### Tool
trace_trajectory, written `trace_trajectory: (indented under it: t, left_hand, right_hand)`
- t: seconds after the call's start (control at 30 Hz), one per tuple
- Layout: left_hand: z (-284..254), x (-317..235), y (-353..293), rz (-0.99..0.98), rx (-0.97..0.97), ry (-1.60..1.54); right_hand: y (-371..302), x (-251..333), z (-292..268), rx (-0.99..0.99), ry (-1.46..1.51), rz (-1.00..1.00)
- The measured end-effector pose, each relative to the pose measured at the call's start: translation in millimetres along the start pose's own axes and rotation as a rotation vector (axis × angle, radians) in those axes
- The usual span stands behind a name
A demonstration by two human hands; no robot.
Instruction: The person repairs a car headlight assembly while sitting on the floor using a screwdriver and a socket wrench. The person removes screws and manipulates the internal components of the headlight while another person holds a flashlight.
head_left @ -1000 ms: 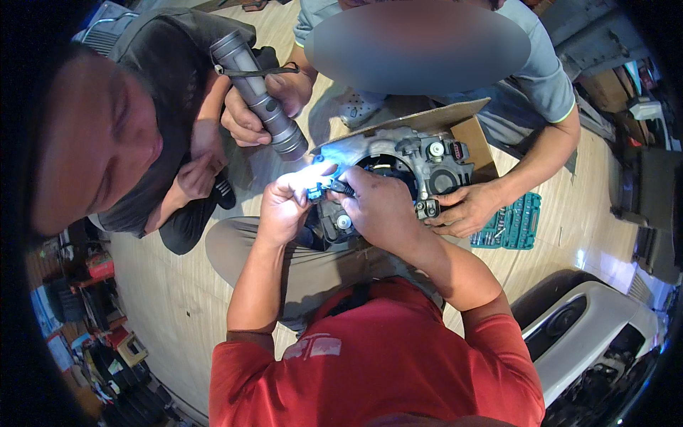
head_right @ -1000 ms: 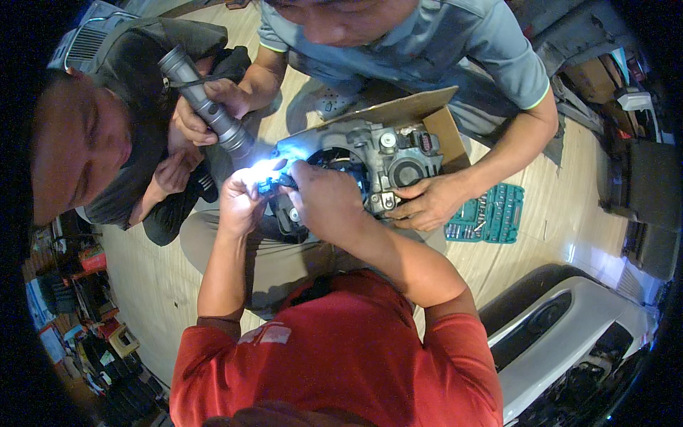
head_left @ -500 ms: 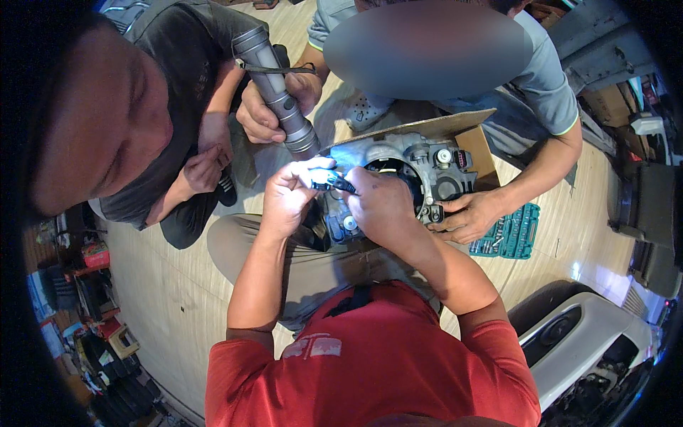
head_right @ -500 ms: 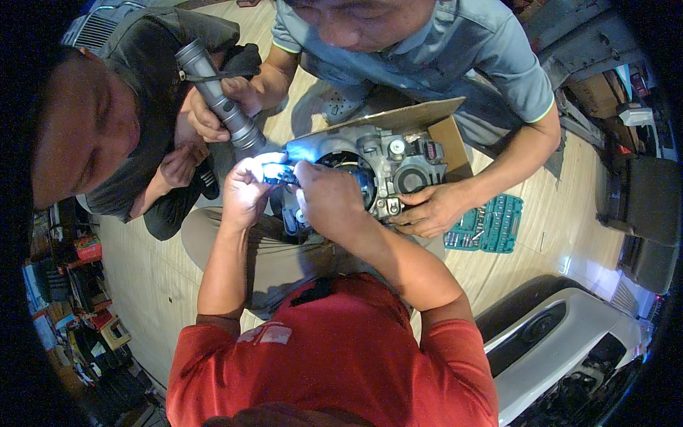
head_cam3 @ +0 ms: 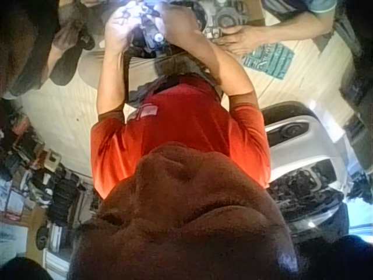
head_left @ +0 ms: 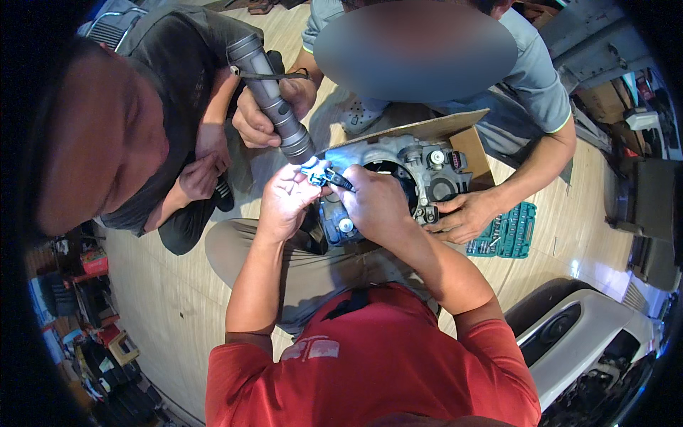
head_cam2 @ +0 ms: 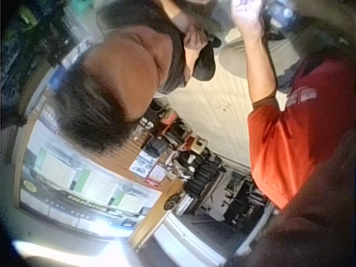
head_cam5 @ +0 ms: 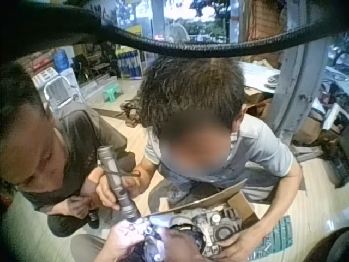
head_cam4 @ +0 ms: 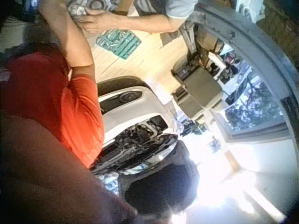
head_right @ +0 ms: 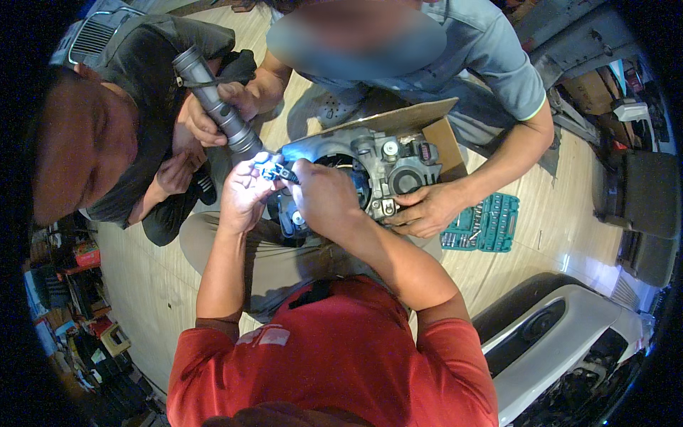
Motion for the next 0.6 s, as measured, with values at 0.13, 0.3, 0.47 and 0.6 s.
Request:
trace_trajectory:
  t: [0.13, 0.3, 0.47, 0.6]
  left_hand:
    - [2, -1, 0, 0.01, -0.029, 0.013]
    - [-9, 2, 0, -0.011, -0.098, 0.08]
    - [-7, 1, 0, 0.025, -0.056, 0.062]
    - [-1, 0, 0, 0.037, -0.055, -0.002]
  right_hand:
    - [0, 0, -1, 0.008, 0.014, 0.006]
    - [0, -1, -1, -0.004, 0.026, 0.023]
    - [0, -3, 1, -0.05, 0.03, 0.02]
    - [-1, -2, -3, -0.12, 0.017, 0.002]
Point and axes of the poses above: each hand's wrist, its own y-axis towards the middle knuckle, its own z-axis out of the palm, x = y × z, the point moved 8 cm from there along y, towards the middle knuckle, and after that the axes turned 11 degrees about -y, right-handed, at the moved point
